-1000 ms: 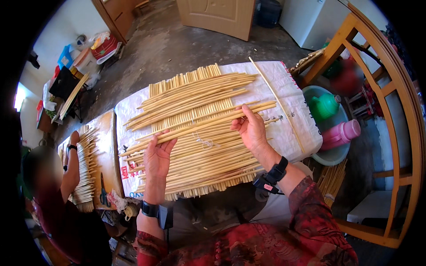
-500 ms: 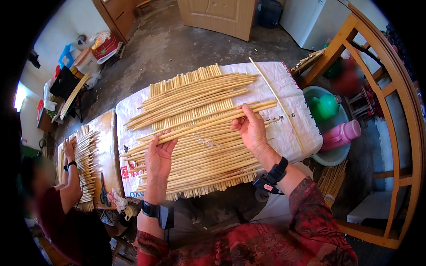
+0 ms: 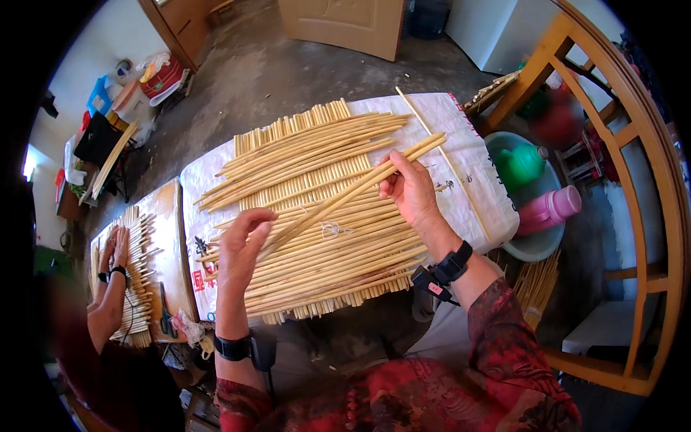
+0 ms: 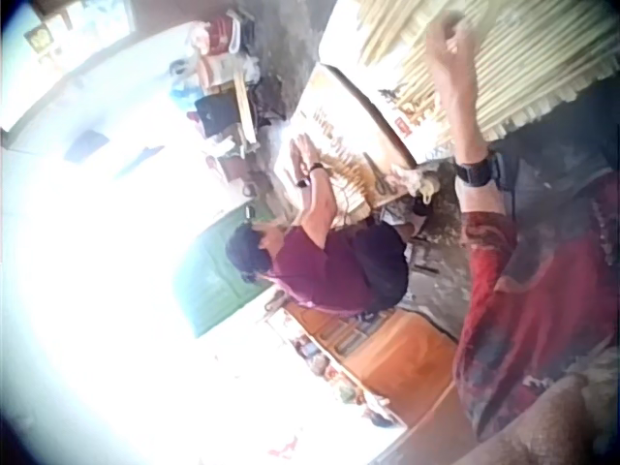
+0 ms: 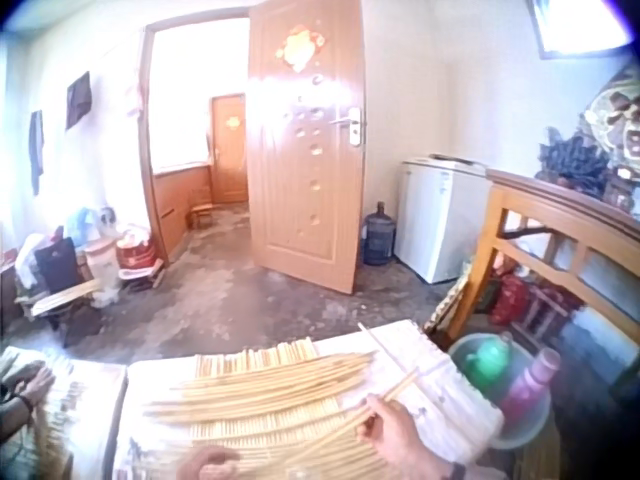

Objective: The person aligns several bamboo sticks on a table and weaves white string through them to bind them together, repeating the process with more sticks to extend the length.

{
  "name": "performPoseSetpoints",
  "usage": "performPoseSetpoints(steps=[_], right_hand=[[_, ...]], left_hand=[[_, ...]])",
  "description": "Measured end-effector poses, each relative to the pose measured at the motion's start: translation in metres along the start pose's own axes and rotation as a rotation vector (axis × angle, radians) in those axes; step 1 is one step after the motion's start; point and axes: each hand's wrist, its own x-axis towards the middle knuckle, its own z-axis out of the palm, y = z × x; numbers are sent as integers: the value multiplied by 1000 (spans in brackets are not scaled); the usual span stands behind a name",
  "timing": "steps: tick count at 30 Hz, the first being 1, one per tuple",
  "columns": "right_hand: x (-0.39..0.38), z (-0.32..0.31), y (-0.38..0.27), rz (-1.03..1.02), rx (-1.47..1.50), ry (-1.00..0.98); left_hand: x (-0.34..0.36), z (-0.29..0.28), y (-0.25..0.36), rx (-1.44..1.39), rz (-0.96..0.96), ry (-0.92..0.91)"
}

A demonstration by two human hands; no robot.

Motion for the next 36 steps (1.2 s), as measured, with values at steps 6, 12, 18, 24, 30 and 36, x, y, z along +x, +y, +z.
performPoseSetpoints(steps=[6,12,18,24,30,36], right_hand=[[-2,16,-3,42,-65,-151],[-5,35,1,-29,-285,-72],[-42,53,18,36,-900,-356],[-35,53,23,-422,-1143,-533],[-38,63,10,-460,-1184,-453],[-35,53,0,-492,-1243,-584]], left_hand=[[4,25,-1,25,-266,-465],[8,36,-3,-57,-311,-437],[11,39,-11,-230,-372,-337],[6,47,-14,-366,-383,-391],[12,52,-5,-331,-363,-395],[9,53,0,-341,-340,-376]])
